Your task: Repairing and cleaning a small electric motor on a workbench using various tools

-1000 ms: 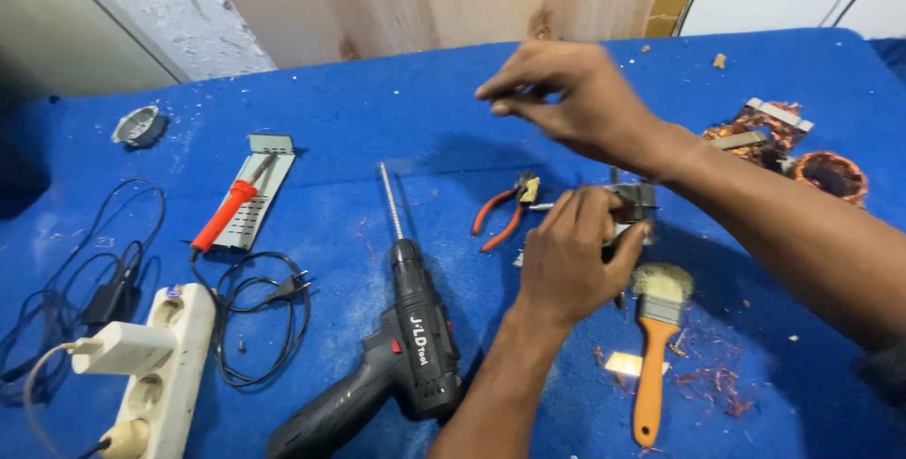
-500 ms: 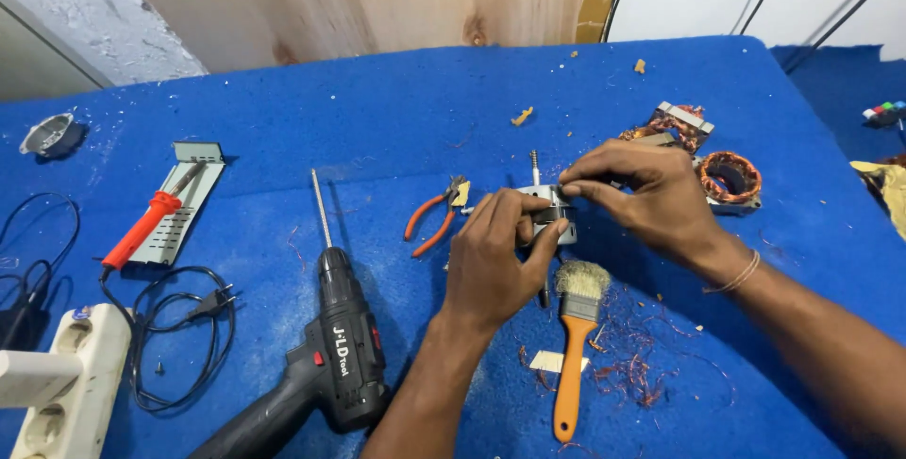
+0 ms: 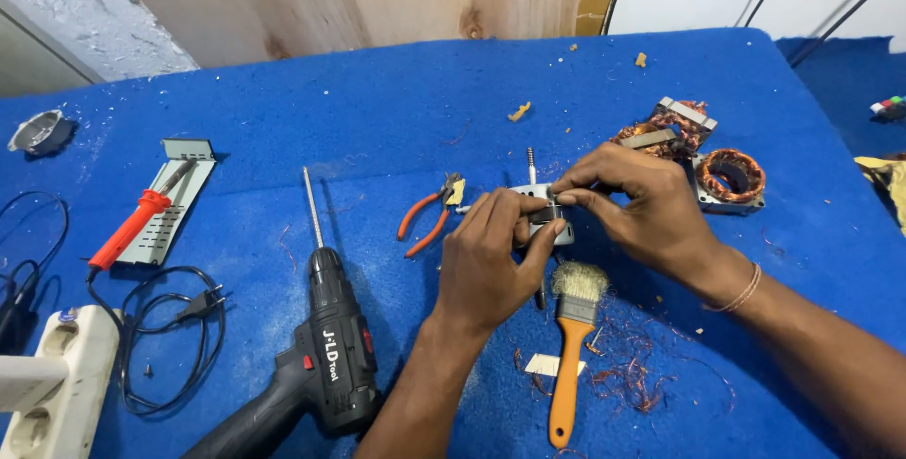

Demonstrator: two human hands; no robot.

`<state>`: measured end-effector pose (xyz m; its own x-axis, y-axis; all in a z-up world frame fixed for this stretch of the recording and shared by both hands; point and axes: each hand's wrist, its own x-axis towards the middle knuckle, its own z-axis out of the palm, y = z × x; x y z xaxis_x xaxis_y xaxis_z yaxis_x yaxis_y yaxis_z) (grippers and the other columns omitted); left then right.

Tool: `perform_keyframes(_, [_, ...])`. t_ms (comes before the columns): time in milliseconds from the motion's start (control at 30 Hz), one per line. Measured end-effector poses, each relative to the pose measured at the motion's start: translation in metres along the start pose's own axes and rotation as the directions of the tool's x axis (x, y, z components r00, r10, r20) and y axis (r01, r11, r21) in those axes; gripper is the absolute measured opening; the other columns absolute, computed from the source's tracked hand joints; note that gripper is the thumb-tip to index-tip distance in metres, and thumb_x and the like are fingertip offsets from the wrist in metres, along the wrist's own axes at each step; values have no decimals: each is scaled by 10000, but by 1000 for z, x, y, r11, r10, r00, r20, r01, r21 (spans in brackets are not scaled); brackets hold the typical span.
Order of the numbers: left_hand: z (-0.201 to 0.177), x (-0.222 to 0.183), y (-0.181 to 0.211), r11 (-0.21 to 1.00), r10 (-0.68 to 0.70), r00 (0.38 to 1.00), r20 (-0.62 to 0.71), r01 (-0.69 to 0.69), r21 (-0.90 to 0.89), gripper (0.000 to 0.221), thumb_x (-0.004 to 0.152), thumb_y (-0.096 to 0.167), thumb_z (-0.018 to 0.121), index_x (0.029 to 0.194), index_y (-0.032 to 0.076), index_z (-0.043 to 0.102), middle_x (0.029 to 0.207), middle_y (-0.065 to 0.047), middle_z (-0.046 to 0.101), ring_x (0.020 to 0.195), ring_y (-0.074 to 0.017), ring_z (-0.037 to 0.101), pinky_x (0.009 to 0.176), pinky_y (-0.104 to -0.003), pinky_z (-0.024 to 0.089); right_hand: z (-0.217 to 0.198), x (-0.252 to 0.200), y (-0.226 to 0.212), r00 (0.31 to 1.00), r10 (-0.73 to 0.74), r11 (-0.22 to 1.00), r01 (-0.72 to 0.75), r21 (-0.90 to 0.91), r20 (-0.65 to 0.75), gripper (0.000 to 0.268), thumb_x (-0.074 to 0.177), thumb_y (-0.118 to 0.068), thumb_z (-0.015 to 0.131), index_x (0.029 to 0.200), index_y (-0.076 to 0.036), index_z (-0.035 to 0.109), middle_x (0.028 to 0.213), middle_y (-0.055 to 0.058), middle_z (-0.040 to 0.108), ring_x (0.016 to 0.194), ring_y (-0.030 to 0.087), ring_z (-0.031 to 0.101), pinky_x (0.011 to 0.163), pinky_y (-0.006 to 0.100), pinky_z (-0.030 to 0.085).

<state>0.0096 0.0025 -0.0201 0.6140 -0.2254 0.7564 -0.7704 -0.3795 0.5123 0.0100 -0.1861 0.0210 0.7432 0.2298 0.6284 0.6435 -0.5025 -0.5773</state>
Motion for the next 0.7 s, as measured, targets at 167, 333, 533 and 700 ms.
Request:
perform_keyframes(167, [-1, 0, 1, 1000, 9, 1000, -4, -9, 0, 165, 916, 172, 763, 986, 65, 660, 677, -21, 519, 629, -228, 607, 511, -357, 554, 0, 0, -10, 999, 36, 999, -36, -5, 20, 77, 904, 1, 735, 923, -47, 792, 841, 146, 763, 761, 281, 728, 702, 382, 582])
perform_keyframes(333, [-1, 2, 1, 1000, 21, 1000, -11, -21, 6, 157, 913, 168, 764, 981, 70, 663, 673, -13, 516, 635, -225, 618, 522, -347, 562, 4, -4, -8, 999, 20, 1000, -21, -1, -42, 78, 907, -3, 752, 943, -64, 785, 845, 126, 755, 786, 276, 738, 684, 360, 577])
perform_keyframes(533, [1, 0, -1, 1000, 25, 1000, -18, -25, 17, 170, 907, 184, 769, 990, 81, 661, 682, -12, 519, 645, -227, 624, 532, -359, 564, 9, -6, -10, 997, -21, 997, 15, -72, -76, 75, 898, -14, 770, 936, -76, 791, 870, 111, 761, 773, 267, 726, 681, 350, 579])
perform_keyframes(700, [-2, 1, 2, 1000, 1, 1000, 17, -1, 9, 157, 916, 169, 756, 995, 77, 656, 680, -9, 516, 641, -220, 618, 510, -355, 564, 4, -4, -12, 1000, -13, 997, 11, -70, -26, 84, 907, 0, 746, 939, -70, 780, 854, 124, 745, 792, 303, 727, 699, 385, 576])
